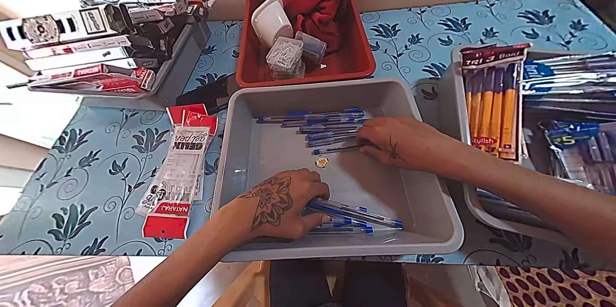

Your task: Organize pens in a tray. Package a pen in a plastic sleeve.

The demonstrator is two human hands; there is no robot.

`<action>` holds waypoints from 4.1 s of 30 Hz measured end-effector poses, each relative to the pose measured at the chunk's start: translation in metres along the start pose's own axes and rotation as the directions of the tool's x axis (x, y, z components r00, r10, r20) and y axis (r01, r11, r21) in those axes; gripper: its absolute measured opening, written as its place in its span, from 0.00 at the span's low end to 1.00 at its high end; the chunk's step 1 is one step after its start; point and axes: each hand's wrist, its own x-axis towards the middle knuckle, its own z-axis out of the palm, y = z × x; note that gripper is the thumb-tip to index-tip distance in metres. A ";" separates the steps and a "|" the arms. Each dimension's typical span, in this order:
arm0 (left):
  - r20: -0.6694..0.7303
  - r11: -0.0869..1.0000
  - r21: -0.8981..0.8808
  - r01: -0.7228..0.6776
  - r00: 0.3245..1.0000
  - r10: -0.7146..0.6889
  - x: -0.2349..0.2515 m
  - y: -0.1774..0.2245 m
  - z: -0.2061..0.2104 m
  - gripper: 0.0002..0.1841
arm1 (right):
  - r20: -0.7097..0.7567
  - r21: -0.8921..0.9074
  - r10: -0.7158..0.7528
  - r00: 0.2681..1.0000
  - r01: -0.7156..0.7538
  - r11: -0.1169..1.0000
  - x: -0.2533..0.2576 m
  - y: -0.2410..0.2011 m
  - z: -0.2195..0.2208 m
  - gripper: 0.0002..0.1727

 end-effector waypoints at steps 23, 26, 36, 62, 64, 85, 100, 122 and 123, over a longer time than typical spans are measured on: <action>0.124 0.877 -0.404 0.259 0.966 -0.228 0.000 -0.003 -0.022 0.24 | -0.096 0.079 -0.004 0.995 0.012 0.997 0.002 -0.007 -0.002 0.13; 0.133 0.887 -0.394 0.243 0.969 -0.207 0.000 -0.004 -0.021 0.23 | -0.037 0.026 0.035 0.999 -0.034 0.999 0.004 -0.008 0.001 0.08; 0.215 0.681 -0.569 0.461 0.883 -0.418 0.006 -0.002 -0.028 0.18 | 0.025 0.596 -0.305 0.952 0.231 0.769 -0.003 -0.013 -0.029 0.12; 0.164 0.973 -0.230 0.011 0.986 0.027 0.006 -0.004 -0.009 0.18 | -0.006 -0.052 0.178 0.984 -0.178 0.983 0.004 -0.002 -0.005 0.12; 0.174 0.971 -0.239 0.013 0.984 0.030 0.007 -0.005 -0.010 0.19 | 0.000 -0.016 0.160 0.987 -0.160 0.987 0.004 0.001 -0.005 0.09; 0.266 0.664 -0.641 0.386 0.922 -0.280 0.014 0.000 -0.026 0.28 | -0.050 0.114 0.119 0.992 -0.112 0.987 0.014 0.000 -0.013 0.14; 0.229 0.339 -0.804 0.489 0.780 -0.583 0.020 -0.005 -0.020 0.21 | 0.386 0.486 -0.265 0.884 0.050 0.873 0.002 -0.029 -0.025 0.16; 0.121 0.873 -0.446 0.198 0.980 -0.160 0.011 -0.016 -0.018 0.16 | 0.285 0.649 -0.271 0.919 0.023 0.760 0.002 -0.010 -0.053 0.11; 0.137 0.856 -0.470 0.216 0.976 -0.171 0.011 -0.017 -0.019 0.17 | 0.323 0.666 -0.325 0.889 0.031 0.746 -0.001 -0.012 -0.053 0.11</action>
